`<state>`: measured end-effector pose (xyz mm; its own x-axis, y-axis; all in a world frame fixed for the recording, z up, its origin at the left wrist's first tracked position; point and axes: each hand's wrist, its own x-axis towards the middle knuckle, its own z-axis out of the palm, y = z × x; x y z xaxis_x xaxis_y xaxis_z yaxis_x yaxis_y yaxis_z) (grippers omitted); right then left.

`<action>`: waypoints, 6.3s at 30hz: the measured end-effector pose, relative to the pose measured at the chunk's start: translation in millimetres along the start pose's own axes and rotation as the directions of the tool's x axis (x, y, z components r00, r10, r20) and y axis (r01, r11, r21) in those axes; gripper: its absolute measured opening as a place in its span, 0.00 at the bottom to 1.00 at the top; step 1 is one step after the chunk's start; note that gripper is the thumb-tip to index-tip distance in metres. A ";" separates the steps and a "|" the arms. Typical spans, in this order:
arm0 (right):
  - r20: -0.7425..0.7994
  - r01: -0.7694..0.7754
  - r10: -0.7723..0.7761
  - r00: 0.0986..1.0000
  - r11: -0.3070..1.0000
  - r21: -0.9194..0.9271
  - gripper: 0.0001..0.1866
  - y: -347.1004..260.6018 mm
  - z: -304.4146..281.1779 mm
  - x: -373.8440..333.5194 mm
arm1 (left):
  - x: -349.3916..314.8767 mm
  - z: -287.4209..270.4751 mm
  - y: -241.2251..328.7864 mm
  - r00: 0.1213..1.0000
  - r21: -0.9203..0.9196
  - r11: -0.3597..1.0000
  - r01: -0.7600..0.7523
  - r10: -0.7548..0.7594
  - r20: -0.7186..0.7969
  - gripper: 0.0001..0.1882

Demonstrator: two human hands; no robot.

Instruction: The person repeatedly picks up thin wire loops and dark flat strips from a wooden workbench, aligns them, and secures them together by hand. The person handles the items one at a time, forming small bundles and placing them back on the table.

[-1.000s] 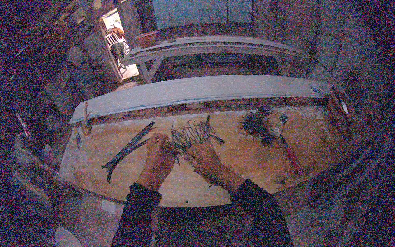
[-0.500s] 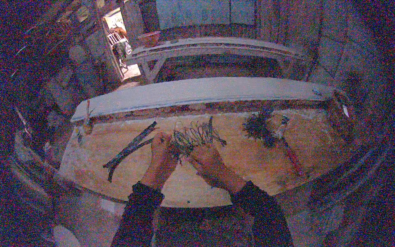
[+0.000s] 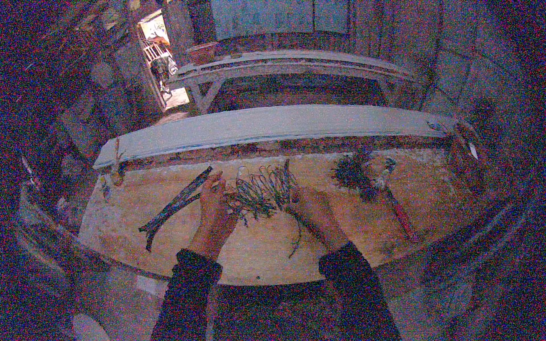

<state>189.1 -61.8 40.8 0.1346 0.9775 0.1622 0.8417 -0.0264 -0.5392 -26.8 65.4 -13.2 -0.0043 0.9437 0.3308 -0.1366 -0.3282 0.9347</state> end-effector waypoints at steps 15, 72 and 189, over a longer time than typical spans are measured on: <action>-0.066 -0.094 0.164 0.984 0.802 0.589 0.04 -1.0 6.0 10.4 | -43.6 9.5 77.7 0.806 0.574 0.566 -0.592 0.433 0.404 0.27; -0.060 0.042 -0.127 0.990 -0.137 0.990 0.22 21.7 9.3 14.9 | -6.4 -25.4 5.5 0.785 0.639 0.460 -0.617 0.425 0.451 0.18; 0.538 -0.542 -0.207 0.817 0.042 0.839 0.05 -1.4 53.2 0.2 | -66.7 38.0 61.7 0.796 -0.412 0.701 0.583 -0.391 0.462 0.06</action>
<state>160.1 -50.4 -2.4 -0.3454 0.9168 -0.2005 -0.4764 -0.3554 -0.8042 2.7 -19.4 27.4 0.5072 0.8608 -0.0421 -0.5059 0.3370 0.7941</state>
